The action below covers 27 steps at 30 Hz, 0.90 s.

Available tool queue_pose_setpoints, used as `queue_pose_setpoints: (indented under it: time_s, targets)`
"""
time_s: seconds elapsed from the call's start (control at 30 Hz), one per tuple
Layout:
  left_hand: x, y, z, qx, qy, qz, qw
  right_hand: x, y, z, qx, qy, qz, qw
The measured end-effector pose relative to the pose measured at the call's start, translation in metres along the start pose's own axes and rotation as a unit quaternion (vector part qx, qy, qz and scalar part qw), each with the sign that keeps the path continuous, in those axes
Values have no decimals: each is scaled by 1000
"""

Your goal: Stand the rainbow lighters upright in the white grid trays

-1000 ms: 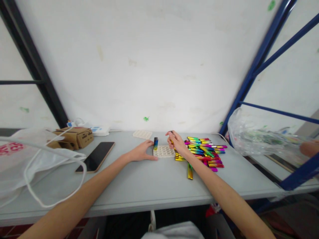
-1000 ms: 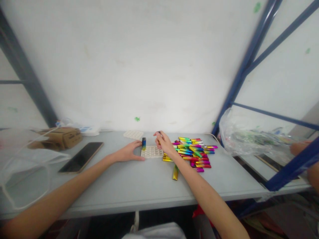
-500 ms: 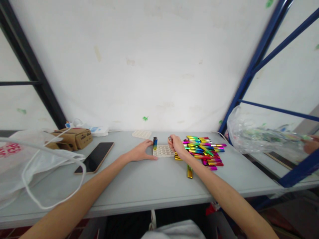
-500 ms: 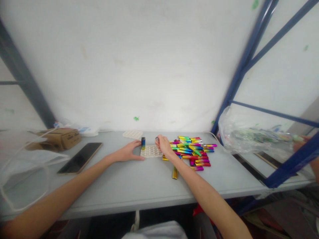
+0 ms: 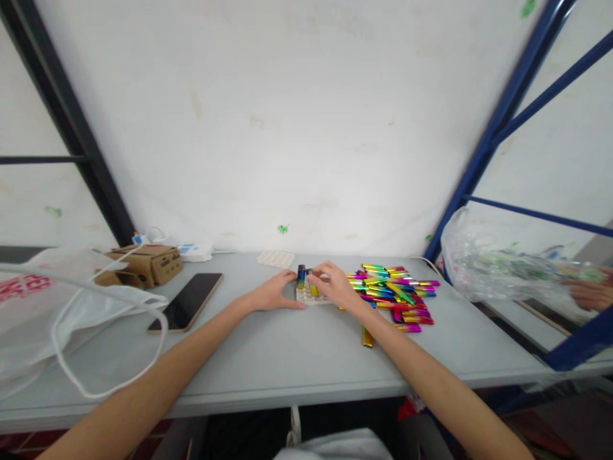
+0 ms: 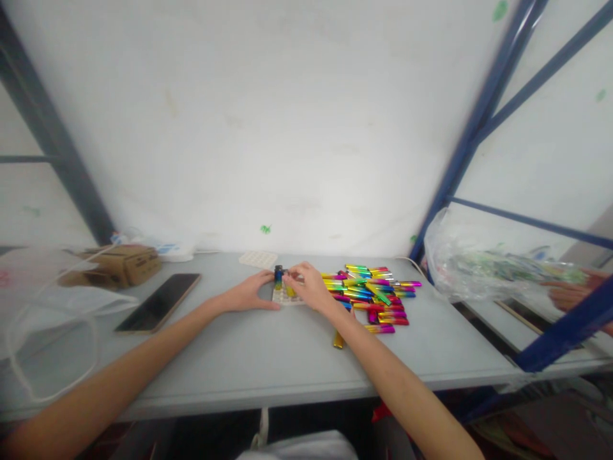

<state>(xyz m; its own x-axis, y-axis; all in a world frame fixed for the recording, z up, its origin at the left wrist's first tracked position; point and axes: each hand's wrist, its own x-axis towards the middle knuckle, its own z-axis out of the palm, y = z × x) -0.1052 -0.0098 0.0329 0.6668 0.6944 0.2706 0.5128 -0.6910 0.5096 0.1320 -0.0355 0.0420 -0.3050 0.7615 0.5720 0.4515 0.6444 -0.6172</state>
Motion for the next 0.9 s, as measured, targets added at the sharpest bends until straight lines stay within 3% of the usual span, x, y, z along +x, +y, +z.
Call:
queue_pose_setpoints:
  time_s: [0.23, 0.33, 0.47, 0.67, 0.77, 0.9]
  targets:
    - [-1, -1, 1, 6, 5, 11, 1000, -1, -10, -4, -14, -12, 0, 1000]
    - [-1, 0, 1, 5, 2, 6, 1000, -2, -8, -1, -38, -69, 7, 997]
    - [-1, 2, 0, 2, -2, 6, 1000, -2, -8, 5, -142, -119, -7, 983]
    - [-1, 1, 0, 8, 4, 9, 1000, 3, -21, 8, -300, -117, -31, 946]
    - [-1, 1, -1, 16, 3, 3, 1000, 7, -14, -6, -318, -89, -15, 944]
    - [-1, 3, -2, 23, -1, -12, 1000, 7, 19, -45, -301, -70, 17, 951]
